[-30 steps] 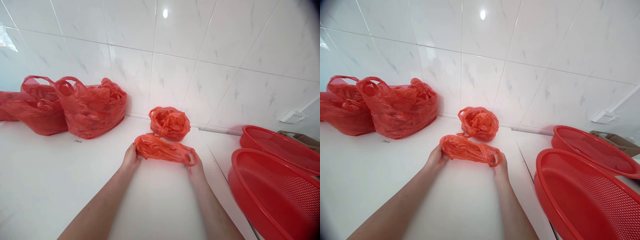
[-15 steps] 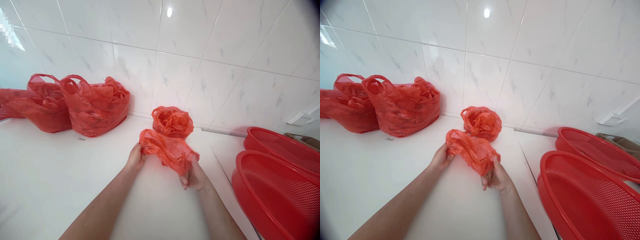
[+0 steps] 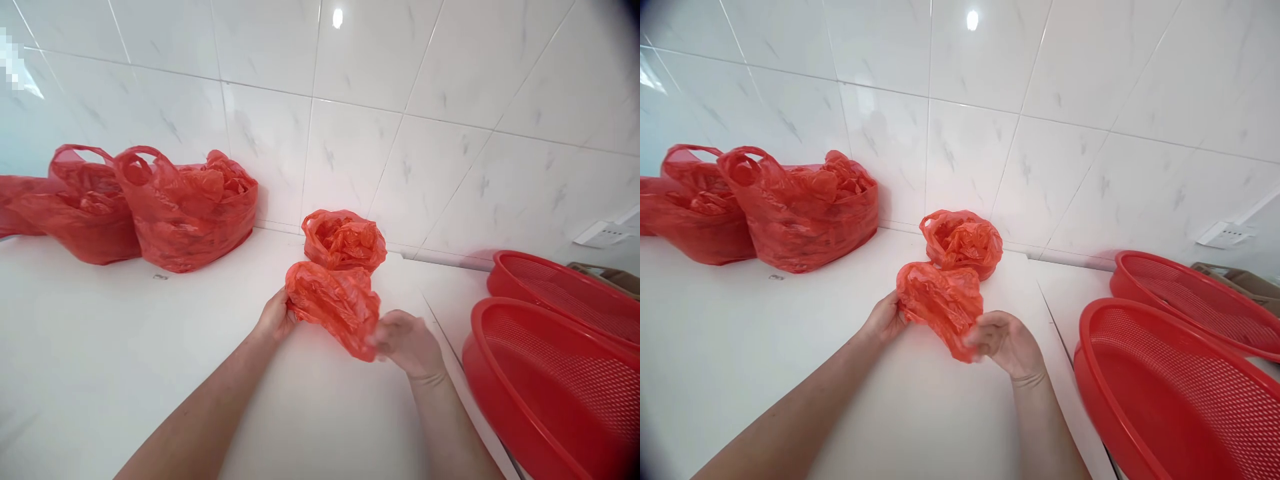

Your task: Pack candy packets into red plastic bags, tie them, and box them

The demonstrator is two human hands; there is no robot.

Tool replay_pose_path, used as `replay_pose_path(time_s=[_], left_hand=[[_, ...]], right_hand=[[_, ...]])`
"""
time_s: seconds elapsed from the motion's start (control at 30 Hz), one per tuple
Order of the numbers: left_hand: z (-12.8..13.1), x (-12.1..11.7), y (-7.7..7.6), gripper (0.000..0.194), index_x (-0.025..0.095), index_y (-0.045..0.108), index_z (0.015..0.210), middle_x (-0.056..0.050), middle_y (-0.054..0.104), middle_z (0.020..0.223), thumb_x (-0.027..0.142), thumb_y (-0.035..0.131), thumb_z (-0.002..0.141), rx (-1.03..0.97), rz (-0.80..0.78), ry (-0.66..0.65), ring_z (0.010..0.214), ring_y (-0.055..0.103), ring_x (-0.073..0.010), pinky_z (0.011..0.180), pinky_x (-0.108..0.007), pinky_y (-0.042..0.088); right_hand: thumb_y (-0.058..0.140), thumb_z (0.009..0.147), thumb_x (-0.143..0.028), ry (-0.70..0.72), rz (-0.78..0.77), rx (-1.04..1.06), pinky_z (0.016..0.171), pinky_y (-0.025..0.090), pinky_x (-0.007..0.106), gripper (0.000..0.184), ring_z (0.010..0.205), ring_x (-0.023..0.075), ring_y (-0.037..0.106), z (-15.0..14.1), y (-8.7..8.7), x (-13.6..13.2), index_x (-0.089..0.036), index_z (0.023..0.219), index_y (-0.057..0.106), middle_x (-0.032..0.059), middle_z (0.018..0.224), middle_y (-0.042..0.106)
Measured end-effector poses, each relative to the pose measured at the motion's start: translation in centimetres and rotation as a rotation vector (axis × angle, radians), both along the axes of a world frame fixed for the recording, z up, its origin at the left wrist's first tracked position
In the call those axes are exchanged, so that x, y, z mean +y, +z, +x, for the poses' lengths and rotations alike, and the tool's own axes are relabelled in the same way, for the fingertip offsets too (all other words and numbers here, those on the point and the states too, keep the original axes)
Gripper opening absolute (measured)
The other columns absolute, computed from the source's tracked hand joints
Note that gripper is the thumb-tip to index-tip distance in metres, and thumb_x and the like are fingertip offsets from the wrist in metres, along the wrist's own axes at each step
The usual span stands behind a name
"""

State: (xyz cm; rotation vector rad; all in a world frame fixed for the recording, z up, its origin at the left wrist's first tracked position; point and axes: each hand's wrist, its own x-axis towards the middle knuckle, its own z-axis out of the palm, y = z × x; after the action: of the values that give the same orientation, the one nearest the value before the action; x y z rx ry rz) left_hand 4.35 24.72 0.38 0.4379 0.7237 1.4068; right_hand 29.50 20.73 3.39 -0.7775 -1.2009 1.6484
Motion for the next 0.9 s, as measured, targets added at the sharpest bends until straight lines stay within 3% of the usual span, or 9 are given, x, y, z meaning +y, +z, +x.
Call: replay_pose_path(time_s=[0.07, 0.17, 0.23, 0.37, 0.43, 0.57, 0.7, 0.8, 0.9], left_hand=[[0.5, -0.3, 0.1, 0.021, 0.010, 0.065, 0.098, -0.012, 0.070, 0.090, 0.022, 0.058, 0.082, -0.005, 0.030, -0.097, 0.075, 0.067, -0.0223, 0.064, -0.032, 0.056], [1.0, -0.6, 0.2, 0.025, 0.013, 0.062, 0.107, -0.012, 0.069, 0.101, 0.023, 0.052, 0.087, -0.046, 0.085, -0.176, 0.082, 0.067, -0.0203, 0.070, -0.031, 0.056], [1.2, -0.7, 0.2, 0.027, 0.013, 0.061, 0.110, -0.011, 0.068, 0.104, 0.022, 0.050, 0.088, -0.058, 0.081, -0.173, 0.084, 0.068, -0.0201, 0.072, -0.031, 0.056], [1.0, -0.5, 0.3, 0.027, 0.013, 0.062, 0.107, -0.012, 0.068, 0.102, 0.024, 0.053, 0.085, -0.051, 0.017, -0.143, 0.086, 0.067, -0.0221, 0.074, -0.033, 0.056], [0.7, -0.4, 0.3, 0.025, 0.013, 0.063, 0.104, -0.011, 0.069, 0.099, 0.025, 0.055, 0.083, -0.041, -0.008, -0.110, 0.085, 0.067, -0.0225, 0.073, -0.034, 0.056], [0.4, -0.4, 0.2, 0.028, 0.015, 0.064, 0.104, -0.011, 0.068, 0.104, 0.030, 0.058, 0.081, 0.003, 0.000, -0.159, 0.089, 0.066, -0.0250, 0.071, -0.035, 0.055], [1.3, -1.4, 0.5, 0.026, 0.015, 0.065, 0.101, -0.011, 0.068, 0.100, 0.030, 0.061, 0.080, 0.051, 0.071, -0.344, 0.088, 0.065, -0.0238, 0.070, -0.032, 0.053], [1.9, -2.1, 0.9, 0.021, 0.013, 0.065, 0.092, -0.010, 0.068, 0.089, 0.027, 0.064, 0.076, 0.117, 0.087, -0.428, 0.077, 0.065, -0.0209, 0.067, -0.031, 0.052], [1.4, -1.8, 1.3, 0.019, 0.014, 0.063, 0.087, -0.006, 0.066, 0.080, 0.027, 0.064, 0.074, 0.180, 0.066, -0.339, 0.067, 0.062, -0.0173, 0.060, -0.027, 0.049]], right_hand=[[0.066, 0.060, -0.068, 0.112, 0.108, -0.068, 0.078, 0.050, 0.044, 0.061, 0.103, 0.0293, 0.062, -1.9, 1.1, -0.7, -0.022, 0.100, 0.069, 0.0130, 0.106, 0.068], [0.059, 0.077, -0.056, 0.114, 0.261, -0.214, 0.101, 0.037, 0.046, 0.049, 0.129, 0.0255, 0.041, -4.3, 1.5, -0.9, -0.030, 0.118, 0.061, 0.0068, 0.137, 0.049], [0.053, 0.083, -0.050, -0.080, 0.337, -0.404, 0.104, 0.034, 0.045, 0.042, 0.132, 0.0237, 0.037, -5.0, 0.6, -0.4, -0.031, 0.120, 0.059, 0.0039, 0.141, 0.045], [0.054, 0.082, -0.045, -0.697, 0.492, -0.780, 0.104, 0.031, 0.050, 0.045, 0.127, 0.0292, 0.038, -5.0, -2.0, 1.0, -0.024, 0.122, 0.058, 0.0100, 0.132, 0.050], [0.051, 0.084, -0.044, -0.833, 0.505, -0.872, 0.098, 0.037, 0.050, 0.046, 0.118, 0.0300, 0.045, -4.8, -2.6, 1.3, -0.022, 0.124, 0.056, 0.0121, 0.123, 0.055], [0.045, 0.088, -0.037, -0.768, 0.584, -0.894, 0.083, 0.046, 0.041, 0.031, 0.100, 0.0246, 0.055, -5.6, -2.5, 1.0, -0.024, 0.111, 0.062, 0.0082, 0.110, 0.060], [0.042, 0.088, -0.027, -0.674, 0.781, -0.965, 0.088, 0.044, 0.038, 0.027, 0.102, 0.0235, 0.055, -7.2, -2.1, 0.4, -0.024, 0.101, 0.065, 0.0077, 0.107, 0.061], [0.040, 0.090, -0.028, -0.617, 0.780, -1.098, 0.090, 0.042, 0.041, 0.029, 0.102, 0.0247, 0.055, -7.3, -2.0, 0.5, -0.024, 0.108, 0.062, 0.0082, 0.107, 0.063], [0.044, 0.089, -0.041, -0.605, 0.678, -1.185, 0.088, 0.043, 0.045, 0.033, 0.098, 0.0272, 0.058, -6.5, -2.6, 0.9, -0.021, 0.110, 0.060, 0.0097, 0.103, 0.065]])
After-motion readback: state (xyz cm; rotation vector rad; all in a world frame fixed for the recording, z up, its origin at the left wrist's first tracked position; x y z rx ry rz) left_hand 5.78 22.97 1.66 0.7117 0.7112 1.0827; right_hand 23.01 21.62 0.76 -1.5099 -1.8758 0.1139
